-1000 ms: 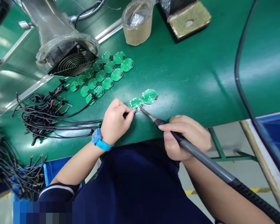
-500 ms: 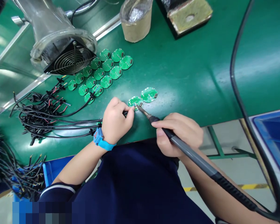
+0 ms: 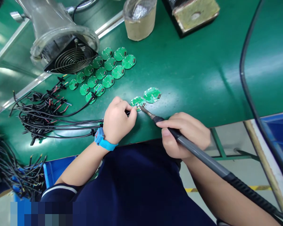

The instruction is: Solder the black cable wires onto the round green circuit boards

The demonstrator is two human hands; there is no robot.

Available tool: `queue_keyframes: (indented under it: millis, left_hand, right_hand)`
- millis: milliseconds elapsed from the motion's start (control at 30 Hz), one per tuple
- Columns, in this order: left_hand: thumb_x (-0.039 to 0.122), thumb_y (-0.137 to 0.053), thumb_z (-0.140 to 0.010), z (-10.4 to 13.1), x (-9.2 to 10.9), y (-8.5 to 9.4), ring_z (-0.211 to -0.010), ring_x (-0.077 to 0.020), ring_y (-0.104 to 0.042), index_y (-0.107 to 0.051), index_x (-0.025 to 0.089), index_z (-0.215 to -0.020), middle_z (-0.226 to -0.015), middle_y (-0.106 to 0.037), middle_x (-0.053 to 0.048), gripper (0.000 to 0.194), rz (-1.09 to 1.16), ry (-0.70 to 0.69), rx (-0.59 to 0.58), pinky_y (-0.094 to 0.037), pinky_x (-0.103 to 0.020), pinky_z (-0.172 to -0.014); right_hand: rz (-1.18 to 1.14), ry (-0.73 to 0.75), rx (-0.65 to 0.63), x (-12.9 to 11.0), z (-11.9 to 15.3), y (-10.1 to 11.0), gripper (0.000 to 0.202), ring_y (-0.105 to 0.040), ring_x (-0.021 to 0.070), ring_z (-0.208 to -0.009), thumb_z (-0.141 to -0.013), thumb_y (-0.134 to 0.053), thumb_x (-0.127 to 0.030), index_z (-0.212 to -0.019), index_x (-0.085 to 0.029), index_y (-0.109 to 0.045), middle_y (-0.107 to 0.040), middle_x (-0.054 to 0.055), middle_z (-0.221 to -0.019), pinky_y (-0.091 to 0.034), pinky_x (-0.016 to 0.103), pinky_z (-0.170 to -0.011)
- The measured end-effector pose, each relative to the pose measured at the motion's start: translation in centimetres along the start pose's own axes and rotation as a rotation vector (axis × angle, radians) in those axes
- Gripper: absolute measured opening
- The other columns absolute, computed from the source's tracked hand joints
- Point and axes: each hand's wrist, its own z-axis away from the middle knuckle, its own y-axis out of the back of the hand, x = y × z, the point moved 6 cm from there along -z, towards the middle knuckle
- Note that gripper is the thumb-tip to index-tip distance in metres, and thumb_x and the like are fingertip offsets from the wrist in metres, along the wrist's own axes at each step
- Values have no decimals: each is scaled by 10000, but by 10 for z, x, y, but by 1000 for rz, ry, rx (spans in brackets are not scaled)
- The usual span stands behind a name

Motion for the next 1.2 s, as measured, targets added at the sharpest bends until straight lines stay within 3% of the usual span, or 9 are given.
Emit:
queue_keyframes:
  millis: [167, 400, 633, 1200]
  left_hand:
    - [166, -555, -797, -1, 1, 0, -688, -181, -493, -476, 178, -587, -672, -447, -36, 225, 1, 9, 0, -426, -312, -639]
    - [150, -558, -799, -3, -1, -1, -711, -183, -497, -487, 174, -600, -687, -450, -35, 212, 22, 24, -38, -436, -311, -664]
    - [140, -576, -817, -3, -5, 1, -759, -167, -516, -601, 163, -751, -728, -496, -27, 74, 131, -1, -66, -446, -295, -718]
    - [130, -586, -811, -8, -5, 1, -743, -158, -532, -650, 161, -744, -698, -526, -24, 98, 157, -9, -77, -442, -278, -699]
  right_hand:
    - [5, -21, -2, 0, 1, 1, 164, -534, 151, -525, -758, -547, -137, -830, -238, -654, -570, -16, -601, -414, 298, -453]
    - [-16, -87, 132, 13, 6, 10, 160, -526, 165, -501, -750, -568, -183, -831, -253, -688, -561, -16, -554, -395, 311, -434]
    - [-21, -81, 50, 10, 2, 3, 176, -534, 167, -538, -754, -578, -177, -869, -262, -680, -583, -9, -610, -405, 315, -455]
    - [-33, -88, -54, 3, -7, -2, 137, -522, 142, -534, -770, -554, -165, -822, -238, -659, -567, -13, -614, -400, 296, -464]
